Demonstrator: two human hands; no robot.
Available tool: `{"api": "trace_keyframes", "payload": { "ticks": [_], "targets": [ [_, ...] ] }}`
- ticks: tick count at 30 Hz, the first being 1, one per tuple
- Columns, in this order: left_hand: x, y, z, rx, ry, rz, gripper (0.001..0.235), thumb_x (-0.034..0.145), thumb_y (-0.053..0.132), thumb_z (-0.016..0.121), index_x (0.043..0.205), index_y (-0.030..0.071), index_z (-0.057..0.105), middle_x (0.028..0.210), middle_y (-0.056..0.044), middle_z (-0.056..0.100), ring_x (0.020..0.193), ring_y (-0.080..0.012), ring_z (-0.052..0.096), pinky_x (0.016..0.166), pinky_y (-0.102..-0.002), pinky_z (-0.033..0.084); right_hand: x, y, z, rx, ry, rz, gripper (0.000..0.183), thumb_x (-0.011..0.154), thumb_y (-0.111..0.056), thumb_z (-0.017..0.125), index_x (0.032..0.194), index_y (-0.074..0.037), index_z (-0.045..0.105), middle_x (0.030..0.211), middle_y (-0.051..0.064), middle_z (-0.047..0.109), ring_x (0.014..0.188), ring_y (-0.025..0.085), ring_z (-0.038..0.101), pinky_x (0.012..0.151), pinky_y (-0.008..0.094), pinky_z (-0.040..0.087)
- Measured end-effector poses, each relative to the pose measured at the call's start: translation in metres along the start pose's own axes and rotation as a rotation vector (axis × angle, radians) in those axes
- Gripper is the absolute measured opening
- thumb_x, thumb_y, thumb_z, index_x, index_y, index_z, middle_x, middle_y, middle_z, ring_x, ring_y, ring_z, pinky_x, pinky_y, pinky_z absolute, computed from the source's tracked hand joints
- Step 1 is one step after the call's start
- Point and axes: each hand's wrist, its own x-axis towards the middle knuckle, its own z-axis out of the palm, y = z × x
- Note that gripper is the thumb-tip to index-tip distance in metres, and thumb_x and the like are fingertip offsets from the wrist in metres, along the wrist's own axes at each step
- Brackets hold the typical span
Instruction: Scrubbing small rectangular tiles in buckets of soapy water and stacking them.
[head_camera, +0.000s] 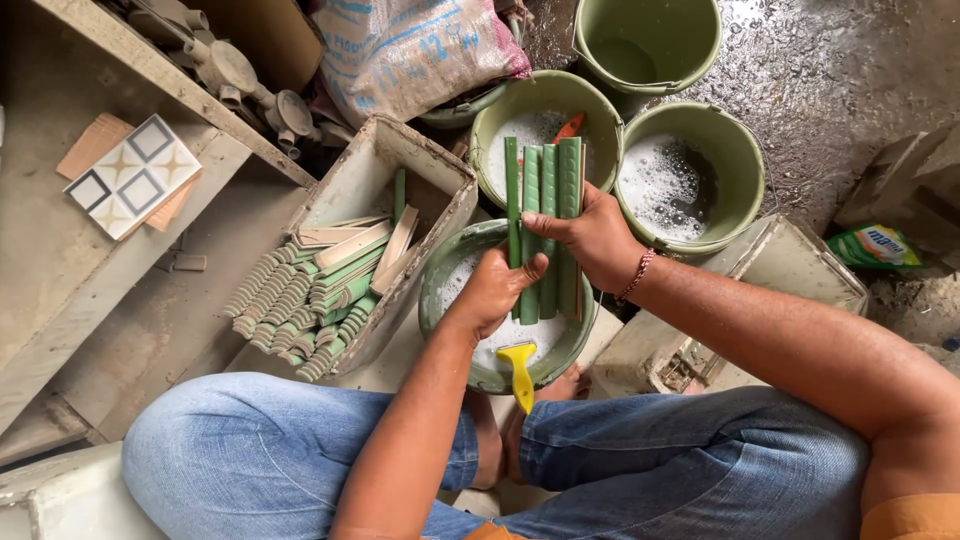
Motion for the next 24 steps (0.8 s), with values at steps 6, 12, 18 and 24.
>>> {"api": "trace_keyframes", "payload": {
  "ticks": [6,12,18,24],
  "targets": [
    [0.010,-0.009,-0.005,-0.010,0.038,-0.015,0.025,0.094,0.024,0.079,0.109,0.005,0.073,0.090,-0.004,0.070,0.085,-0.0135,0.063,0.085,-0.036,0.060,0.010,0.004,-0.006,0.022,0.039,-0.025,0.037,0.073,-0.009,0.095,0.101,-0.006,0.072,0.086,0.007,0.076,0.075,0.015,0.071,0.072,0.034,0.062],
    [0.019,-0.026,-0.001,0.050,0.096,0.036,0.023,0.096,0.016,0.076,0.118,0.008,0.073,0.096,-0.004,0.072,0.090,-0.0128,0.064,0.089,-0.037,0.059,0.013,0.008,-0.003,0.116,0.068,0.041,0.021,0.093,-0.023,0.081,0.103,-0.007,0.071,0.087,0.006,0.074,0.077,0.016,0.070,0.071,0.038,0.064],
    [0.014,-0.016,0.004,-0.003,0.120,0.049,0.026,0.094,0.016,0.077,0.118,0.006,0.072,0.098,-0.006,0.072,0.092,-0.0152,0.064,0.091,-0.039,0.058,0.006,-0.002,-0.006,0.181,0.075,0.081,0.022,0.091,-0.027,0.082,0.099,-0.009,0.074,0.084,0.006,0.074,0.074,0.016,0.072,0.071,0.036,0.063],
    [0.011,-0.015,0.009,-0.009,0.132,0.099,0.047,0.077,0.010,0.091,0.118,0.006,0.070,0.099,-0.006,0.075,0.092,-0.0143,0.067,0.090,-0.038,0.059,0.021,0.010,-0.022,0.348,-0.159,0.181,0.022,0.098,-0.018,0.072,0.118,-0.008,0.069,0.093,0.015,0.072,0.077,0.031,0.072,0.055,0.050,0.058]
  ]
}}
